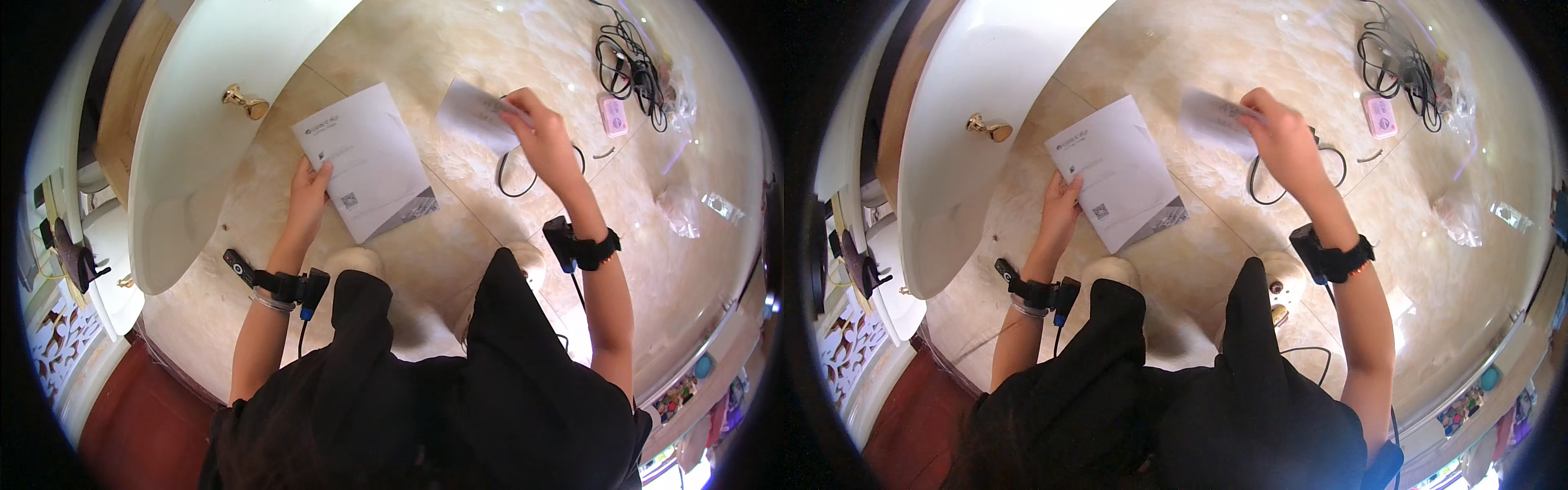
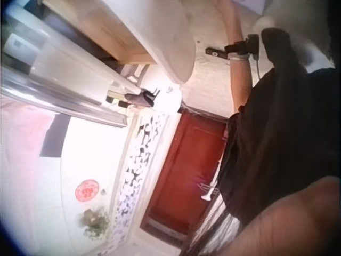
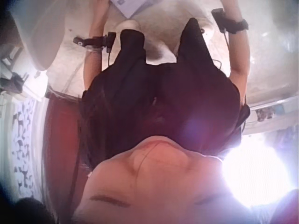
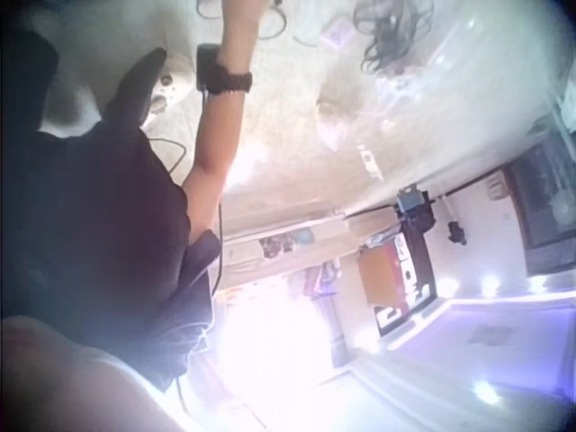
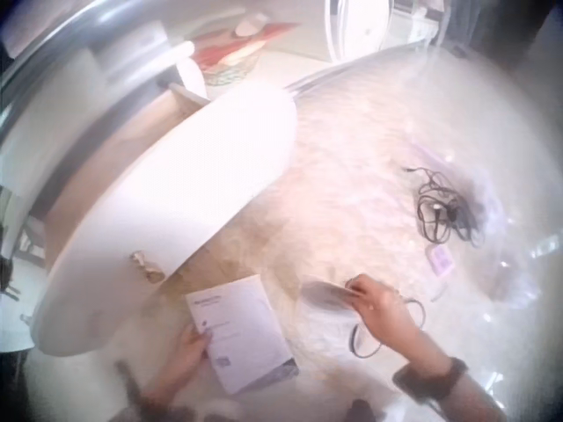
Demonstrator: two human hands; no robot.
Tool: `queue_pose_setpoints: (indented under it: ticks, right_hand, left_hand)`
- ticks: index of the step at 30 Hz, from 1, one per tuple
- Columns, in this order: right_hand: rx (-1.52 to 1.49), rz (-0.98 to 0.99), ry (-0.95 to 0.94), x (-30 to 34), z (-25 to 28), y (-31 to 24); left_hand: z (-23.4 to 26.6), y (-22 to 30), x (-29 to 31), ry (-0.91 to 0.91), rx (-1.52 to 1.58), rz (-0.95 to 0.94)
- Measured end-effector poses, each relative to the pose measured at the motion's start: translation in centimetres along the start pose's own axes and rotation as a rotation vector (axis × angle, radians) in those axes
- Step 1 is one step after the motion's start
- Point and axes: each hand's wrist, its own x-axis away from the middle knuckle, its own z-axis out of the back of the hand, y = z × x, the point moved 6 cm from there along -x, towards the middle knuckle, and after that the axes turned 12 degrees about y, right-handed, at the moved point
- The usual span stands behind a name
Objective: The person organizes various electronic items by removing them from plastic bags, winding up power cords, placing a manual and cables into a drawer, and sorting small components into different bags.
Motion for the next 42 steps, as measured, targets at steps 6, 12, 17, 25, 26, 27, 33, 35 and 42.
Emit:
queue_pose_setpoints:
  ticks: [6,12,17,25,26,27,33,35,42]
  right_hand:
    - [-0.306,-0.073,-0.577,2.0,-7.0,-2.5]
    - [-0.142,-0.049,-0.623,3.9,-12.9,-2.1]
    - [-0.176,-0.057,-0.555,4.2,-13.9,-2.6]
    - [-0.149,-0.076,-0.592,4.9,-13.3,-1.5]
    - [-0.134,-0.083,-0.608,4.9,-13.2,-1.2]
    - [-0.134,-0.05,-0.553,4.8,-12.8,-1.2]
    - [0.021,-0.017,0.111,2.7,-6.2,-1.3]
    - [-0.401,-0.331,-0.039,3.1,-6.3,0.1]
    - [-0.684,-0.147,-0.276,3.6,-7.7,-1.8]
  left_hand:
    - [-2.1,-1.0,0.0,-0.099,-0.044,0.095]
    - [-3.4,-0.3,1.0,-0.196,0.058,0.171]
    - [-3.8,0.5,2.0,-0.298,0.092,0.143]
    - [-4.3,-1.0,2.7,-0.369,0.13,0.265]
    - [-4.4,-1.3,2.6,-0.388,0.15,0.26]
    - [-4.4,-1.4,2.5,-0.38,0.108,0.222]
    - [-3.9,1.8,3.0,-0.291,-0.06,-0.091]
    - [-3.9,3.7,3.9,-0.235,-0.036,-0.198]
    - [-4.1,5.9,6.4,-0.279,-0.087,-0.623]
